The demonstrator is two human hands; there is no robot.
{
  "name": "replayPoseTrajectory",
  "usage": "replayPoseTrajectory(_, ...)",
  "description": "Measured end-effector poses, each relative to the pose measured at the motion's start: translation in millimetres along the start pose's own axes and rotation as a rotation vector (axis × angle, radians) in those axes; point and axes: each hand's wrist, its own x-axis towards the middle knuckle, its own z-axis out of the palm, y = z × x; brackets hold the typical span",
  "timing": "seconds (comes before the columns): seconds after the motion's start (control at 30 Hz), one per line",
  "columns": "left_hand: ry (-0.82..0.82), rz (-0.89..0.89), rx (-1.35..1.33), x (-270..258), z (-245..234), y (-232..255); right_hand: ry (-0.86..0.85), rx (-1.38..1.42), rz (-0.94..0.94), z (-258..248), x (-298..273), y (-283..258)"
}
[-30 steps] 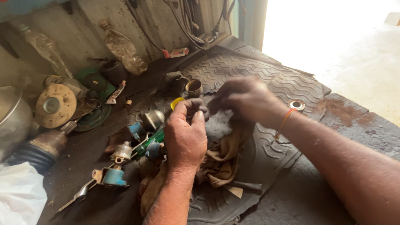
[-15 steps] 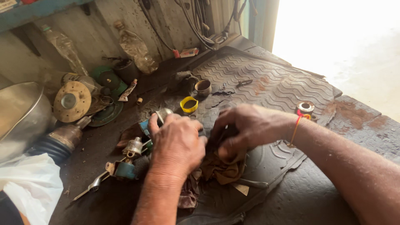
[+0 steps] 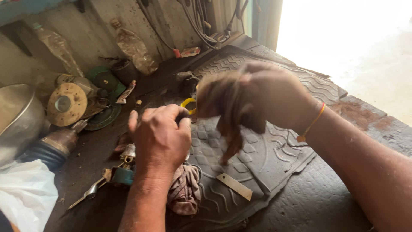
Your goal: The person cleans small mechanical parts on a workbench using a rag and a metal scraper. They wipe a cylindrical metal part, then use the scraper to remove residue from its interior. The person continues to wipe and scrape the part repeatedly.
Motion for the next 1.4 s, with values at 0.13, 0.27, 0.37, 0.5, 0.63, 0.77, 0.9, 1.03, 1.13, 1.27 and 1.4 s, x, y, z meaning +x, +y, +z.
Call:
replayPoseTrajectory(0.13,-0.179,0.015,-0.004,1.2,-4.4,9.4,0.039,-0.782,-0.807,-11.5,1.4,-2.1)
replayPoseTrajectory(0.27,-0.318,0.072,0.002,-6.1,-2.9,24.2,-0.006,-0.531,-0.831,-9.4,1.4,-17.8)
replayPoseTrajectory(0.37,-0.346,0.117,-0.068,-8.8,0.6,33.0,0.008,-0.402,-0.803,-6.0,0.9,-12.7)
replayPoseTrajectory(0.5,-0.479,0.209,-0.237,-14.4,4.8,41.5,0.028,0.005,-0.566,-8.9,5.4,17.6)
replayPoseTrajectory(0.63,-0.693,0.052,-0.333,-22.9,7.0,49.9,-0.018,0.81,-0.092,-14.1,13.0,50.4)
replayPoseTrajectory(0.77,-0.484,0.452,-0.278,-36.5,21.4,60.7,-0.417,1.629,0.174,-11.1,15.7,45.2)
replayPoseTrajectory(0.9,-0.769,0.333,-0.022,-37.3,21.0,66.7,-0.104,0.898,0.116,-5.2,7.2,17.6)
replayPoseTrajectory(1.03,-0.656,0.398,-0.141,-34.1,11.8,65.2,0.043,-0.132,-0.563,-15.8,5.5,3.3)
replayPoseTrajectory(1.13,-0.582,0.46,-0.207,-32.5,5.4,58.5,0.114,-0.144,-0.808,-38.6,3.0,0.1)
replayPoseTrajectory(1.27,-0.313,0.558,-0.347,-35.6,-15.8,28.1,0.172,0.069,-0.903,-52.8,-1.5,-1.8)
replayPoseTrajectory(1.4,-0.096,0.607,-0.17,-60.4,-8.4,-20.6,0.434,-0.659,-0.81,-53.5,0.2,-12.1)
